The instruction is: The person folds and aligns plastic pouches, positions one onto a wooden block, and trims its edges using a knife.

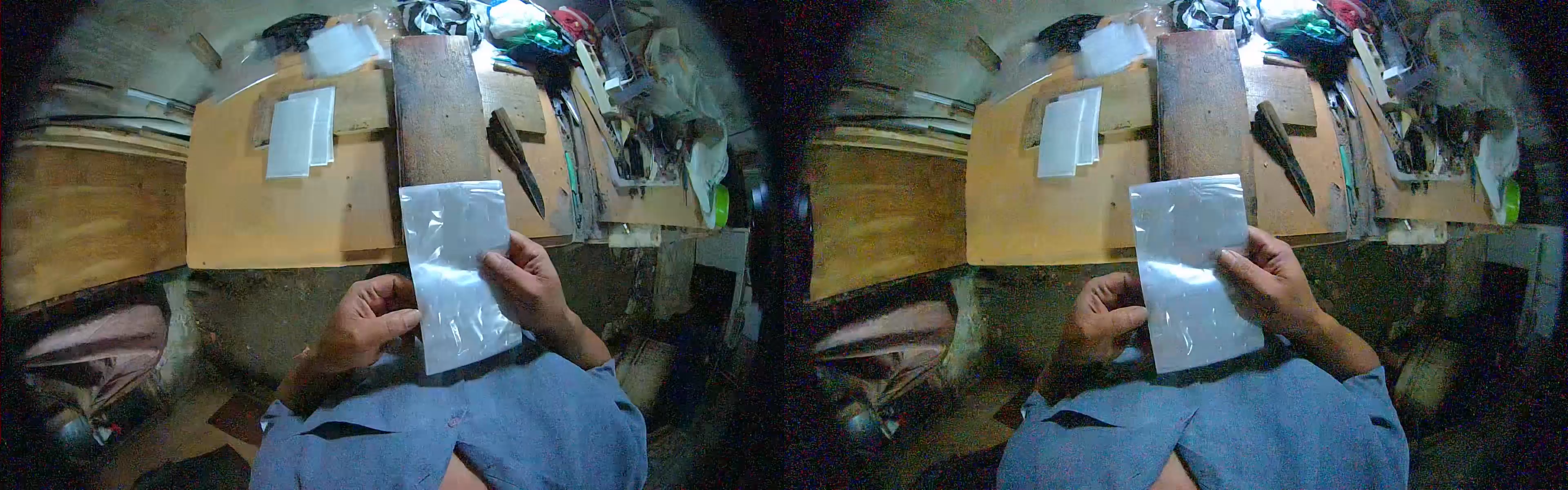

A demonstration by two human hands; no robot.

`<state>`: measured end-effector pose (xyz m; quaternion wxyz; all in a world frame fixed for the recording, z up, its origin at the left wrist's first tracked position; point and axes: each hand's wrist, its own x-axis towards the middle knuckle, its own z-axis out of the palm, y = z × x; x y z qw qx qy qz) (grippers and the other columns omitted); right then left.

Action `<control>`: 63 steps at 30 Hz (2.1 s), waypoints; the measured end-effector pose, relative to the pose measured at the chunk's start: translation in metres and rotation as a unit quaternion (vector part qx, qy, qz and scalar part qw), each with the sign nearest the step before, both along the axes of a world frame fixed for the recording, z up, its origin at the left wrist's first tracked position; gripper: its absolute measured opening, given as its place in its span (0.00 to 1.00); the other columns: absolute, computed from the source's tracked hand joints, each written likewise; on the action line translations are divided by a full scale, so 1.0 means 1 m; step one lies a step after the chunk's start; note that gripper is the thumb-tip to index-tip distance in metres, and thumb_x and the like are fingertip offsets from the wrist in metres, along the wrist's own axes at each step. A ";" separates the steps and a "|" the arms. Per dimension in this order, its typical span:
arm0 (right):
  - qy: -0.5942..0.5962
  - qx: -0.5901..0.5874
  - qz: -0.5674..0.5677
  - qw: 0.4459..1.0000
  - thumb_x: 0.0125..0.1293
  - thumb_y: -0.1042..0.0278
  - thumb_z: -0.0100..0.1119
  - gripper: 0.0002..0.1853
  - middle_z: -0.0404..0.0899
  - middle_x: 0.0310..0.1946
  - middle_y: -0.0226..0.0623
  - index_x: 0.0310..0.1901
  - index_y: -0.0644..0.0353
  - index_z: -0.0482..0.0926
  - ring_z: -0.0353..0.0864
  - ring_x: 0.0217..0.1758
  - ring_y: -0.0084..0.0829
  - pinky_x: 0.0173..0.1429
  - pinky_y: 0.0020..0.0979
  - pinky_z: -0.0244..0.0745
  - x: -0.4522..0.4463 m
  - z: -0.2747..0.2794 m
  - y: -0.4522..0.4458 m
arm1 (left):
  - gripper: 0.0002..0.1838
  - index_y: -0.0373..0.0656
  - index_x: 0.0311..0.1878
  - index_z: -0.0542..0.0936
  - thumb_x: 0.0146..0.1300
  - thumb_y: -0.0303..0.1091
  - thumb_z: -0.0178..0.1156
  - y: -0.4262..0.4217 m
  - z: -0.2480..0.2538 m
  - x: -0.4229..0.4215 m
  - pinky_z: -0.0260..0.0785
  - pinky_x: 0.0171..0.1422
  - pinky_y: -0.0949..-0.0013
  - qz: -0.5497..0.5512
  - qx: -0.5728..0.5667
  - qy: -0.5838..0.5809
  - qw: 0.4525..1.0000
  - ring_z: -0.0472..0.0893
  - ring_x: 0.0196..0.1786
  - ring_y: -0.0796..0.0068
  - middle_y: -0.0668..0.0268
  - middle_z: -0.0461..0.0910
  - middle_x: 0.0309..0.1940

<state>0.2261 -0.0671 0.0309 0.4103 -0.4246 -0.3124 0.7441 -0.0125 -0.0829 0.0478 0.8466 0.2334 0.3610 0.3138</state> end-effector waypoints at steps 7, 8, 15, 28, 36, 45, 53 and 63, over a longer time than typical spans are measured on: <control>-0.044 0.005 0.006 0.999 0.68 0.70 0.53 0.15 0.79 0.42 0.34 0.52 0.67 0.71 0.77 0.42 0.21 0.47 0.24 0.72 0.001 0.004 0.001 | 0.13 0.36 0.48 0.74 0.59 0.25 0.58 -0.002 0.002 0.000 0.71 0.44 0.76 -0.016 0.045 0.056 0.997 0.77 0.41 0.80 0.66 0.79 0.40; -0.050 0.011 0.013 0.999 0.68 0.70 0.53 0.15 0.79 0.42 0.34 0.53 0.67 0.71 0.77 0.42 0.20 0.47 0.24 0.72 0.003 0.001 0.001 | 0.13 0.36 0.48 0.74 0.59 0.25 0.58 -0.002 0.001 0.000 0.71 0.44 0.76 -0.016 0.045 0.056 0.997 0.77 0.41 0.80 0.66 0.79 0.40; -0.082 0.026 0.008 0.996 0.68 0.70 0.52 0.15 0.79 0.42 0.33 0.53 0.66 0.72 0.77 0.41 0.20 0.46 0.23 0.72 0.002 0.006 0.001 | 0.16 0.36 0.49 0.72 0.57 0.21 0.59 0.000 0.005 0.004 0.70 0.50 0.72 -0.009 0.043 0.063 0.997 0.78 0.44 0.79 0.65 0.78 0.42; -0.105 0.025 -0.015 0.994 0.67 0.71 0.52 0.14 0.78 0.42 0.33 0.53 0.65 0.71 0.75 0.43 0.20 0.49 0.23 0.70 0.002 0.005 -0.001 | 0.07 0.40 0.37 0.72 0.60 0.21 0.59 -0.009 0.000 0.007 0.67 0.38 0.79 0.039 0.178 0.207 0.961 0.73 0.32 0.86 0.72 0.74 0.28; -0.123 0.109 -0.063 0.984 0.68 0.74 0.51 0.15 0.77 0.45 0.33 0.55 0.65 0.70 0.74 0.48 0.22 0.54 0.25 0.68 -0.002 -0.002 -0.006 | 0.04 0.38 0.38 0.75 0.60 0.23 0.60 -0.011 -0.004 0.012 0.66 0.37 0.80 0.063 0.136 0.230 0.962 0.72 0.32 0.88 0.72 0.75 0.28; -0.107 0.106 -0.075 0.986 0.68 0.73 0.51 0.15 0.77 0.46 0.34 0.55 0.65 0.70 0.74 0.49 0.23 0.55 0.26 0.68 -0.004 -0.002 -0.008 | 0.04 0.37 0.37 0.76 0.60 0.25 0.61 -0.008 -0.011 0.016 0.66 0.33 0.80 0.071 0.122 0.257 0.956 0.72 0.28 0.87 0.73 0.76 0.26; -0.115 0.097 -0.051 0.987 0.68 0.73 0.50 0.15 0.77 0.46 0.34 0.54 0.65 0.70 0.74 0.49 0.23 0.54 0.26 0.68 -0.003 -0.004 -0.009 | 0.07 0.37 0.39 0.75 0.62 0.29 0.61 -0.008 -0.023 0.018 0.66 0.32 0.80 0.063 0.167 0.272 0.946 0.71 0.28 0.88 0.73 0.76 0.26; -0.145 0.117 -0.060 0.981 0.67 0.74 0.50 0.15 0.78 0.45 0.34 0.55 0.66 0.70 0.74 0.47 0.22 0.53 0.25 0.68 -0.002 -0.011 -0.007 | 0.05 0.39 0.37 0.71 0.66 0.30 0.56 -0.007 -0.032 0.017 0.59 0.34 0.81 0.065 0.192 0.224 0.953 0.65 0.30 0.88 0.76 0.67 0.26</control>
